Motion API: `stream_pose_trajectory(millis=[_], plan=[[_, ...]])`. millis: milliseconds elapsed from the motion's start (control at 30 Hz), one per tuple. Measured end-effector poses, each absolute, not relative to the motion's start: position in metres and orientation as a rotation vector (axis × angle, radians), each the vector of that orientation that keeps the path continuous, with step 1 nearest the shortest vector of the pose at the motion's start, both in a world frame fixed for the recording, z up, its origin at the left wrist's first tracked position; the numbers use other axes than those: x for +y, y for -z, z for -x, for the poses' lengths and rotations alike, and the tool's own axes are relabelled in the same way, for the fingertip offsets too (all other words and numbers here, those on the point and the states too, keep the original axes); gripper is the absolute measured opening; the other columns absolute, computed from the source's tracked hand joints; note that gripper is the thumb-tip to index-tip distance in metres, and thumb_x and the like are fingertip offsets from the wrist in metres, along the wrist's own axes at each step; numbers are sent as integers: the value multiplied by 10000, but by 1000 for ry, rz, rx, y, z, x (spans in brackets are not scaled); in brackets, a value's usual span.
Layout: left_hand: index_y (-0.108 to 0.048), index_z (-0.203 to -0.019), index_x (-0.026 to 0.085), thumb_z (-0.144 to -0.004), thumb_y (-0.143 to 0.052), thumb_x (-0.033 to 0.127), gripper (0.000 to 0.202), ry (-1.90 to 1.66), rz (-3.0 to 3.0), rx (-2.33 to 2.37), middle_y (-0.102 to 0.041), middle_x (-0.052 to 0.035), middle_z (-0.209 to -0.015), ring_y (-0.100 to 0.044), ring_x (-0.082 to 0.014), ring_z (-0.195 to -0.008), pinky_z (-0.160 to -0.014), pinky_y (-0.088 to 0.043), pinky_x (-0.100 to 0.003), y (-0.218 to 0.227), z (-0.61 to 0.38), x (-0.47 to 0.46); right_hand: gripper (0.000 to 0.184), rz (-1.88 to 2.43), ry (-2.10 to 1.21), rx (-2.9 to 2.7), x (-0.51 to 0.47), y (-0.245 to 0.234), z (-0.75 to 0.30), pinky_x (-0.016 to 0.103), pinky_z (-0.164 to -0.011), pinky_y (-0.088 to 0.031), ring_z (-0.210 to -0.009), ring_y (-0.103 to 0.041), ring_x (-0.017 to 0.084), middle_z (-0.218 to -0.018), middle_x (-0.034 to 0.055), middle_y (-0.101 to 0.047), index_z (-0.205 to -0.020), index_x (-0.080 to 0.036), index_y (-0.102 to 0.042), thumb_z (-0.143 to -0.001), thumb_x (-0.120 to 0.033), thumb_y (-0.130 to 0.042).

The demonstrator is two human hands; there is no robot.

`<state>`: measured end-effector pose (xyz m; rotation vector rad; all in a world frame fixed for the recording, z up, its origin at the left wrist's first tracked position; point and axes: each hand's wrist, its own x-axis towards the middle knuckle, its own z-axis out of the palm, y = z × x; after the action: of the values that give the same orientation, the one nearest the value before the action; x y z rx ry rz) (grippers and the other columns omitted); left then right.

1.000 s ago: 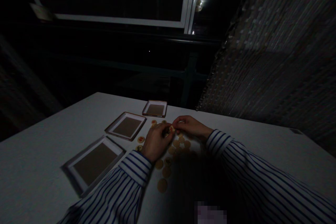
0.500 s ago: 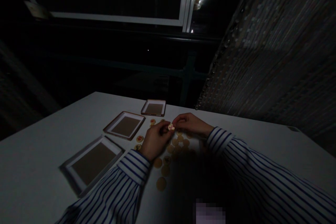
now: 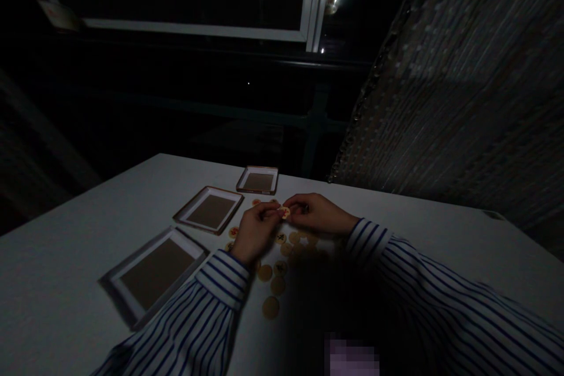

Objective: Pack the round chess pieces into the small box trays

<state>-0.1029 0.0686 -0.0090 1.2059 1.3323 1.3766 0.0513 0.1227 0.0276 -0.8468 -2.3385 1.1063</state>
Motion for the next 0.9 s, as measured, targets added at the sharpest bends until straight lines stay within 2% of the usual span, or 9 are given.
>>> stream_pose_trajectory(millis=[133, 267, 367, 500, 700, 900], plan=[[-598, -870, 109, -647, -605, 344, 324, -1372, -1190, 1352, -644, -46, -696, -583, -139, -627, -538, -418, -218, 8, 102, 68, 259, 857, -674, -2539, 118, -34, -51, 223, -634, -389, -723, -556, 125, -819, 15, -631, -957, -186, -609, -740, -303, -531], [-611, -846, 113, -662, -588, 348, 300, -1384, -1248, 1420, -650, -53, -748, -591, -148, -671, -588, -437, -231, 9, 103, 68, 267, 906, -453, -2626, 117, -37, -52, 222, -622, -364, -705, -548, 129, -791, 17, -628, -962, -198, -606, -763, -338, -497], [-613, -860, 125, -698, -544, 349, 285, -1413, -1333, 1434, -651, -65, -825, -603, -162, -741, -652, -451, -252, 14, 106, 71, 276, 1009, -359, -2630, 122, -33, -54, 225, -632, -359, -718, -552, 137, -801, 23, -631, -967, -200, -598, -767, -352, -483], [-621, -865, 137, -715, -511, 332, 270, -1429, -1397, 1510, -660, -67, -829, -611, -177, -770, -712, -454, -284, 20, 109, 73, 306, 1223, -233, -2612, 134, -27, -58, 238, -671, -357, -792, -553, 159, -883, 50, -633, -957, -185, -602, -757, -385, -485], [-624, -863, 154, -736, -479, 338, 266, -1416, -1483, 1583, -663, -61, -826, -611, -176, -764, -722, -453, -292, 20, 110, 72, 345, 1470, -190, -2620, 149, -20, -51, 291, -718, -354, -916, -525, 210, -994, 64, -610, -951, -210, -612, -751, -444, -457], [-624, -900, 155, -750, -466, 339, 285, -1422, -1570, 1637, -659, -73, -844, -602, -181, -778, -731, -446, -300, 24, 112, 72, 336, 1529, -192, -2631, 155, -12, -46, 358, -749, -344, -974, -498, 257, -1024, 81, -593, -936, -230, -619, -727, -441, -461]])
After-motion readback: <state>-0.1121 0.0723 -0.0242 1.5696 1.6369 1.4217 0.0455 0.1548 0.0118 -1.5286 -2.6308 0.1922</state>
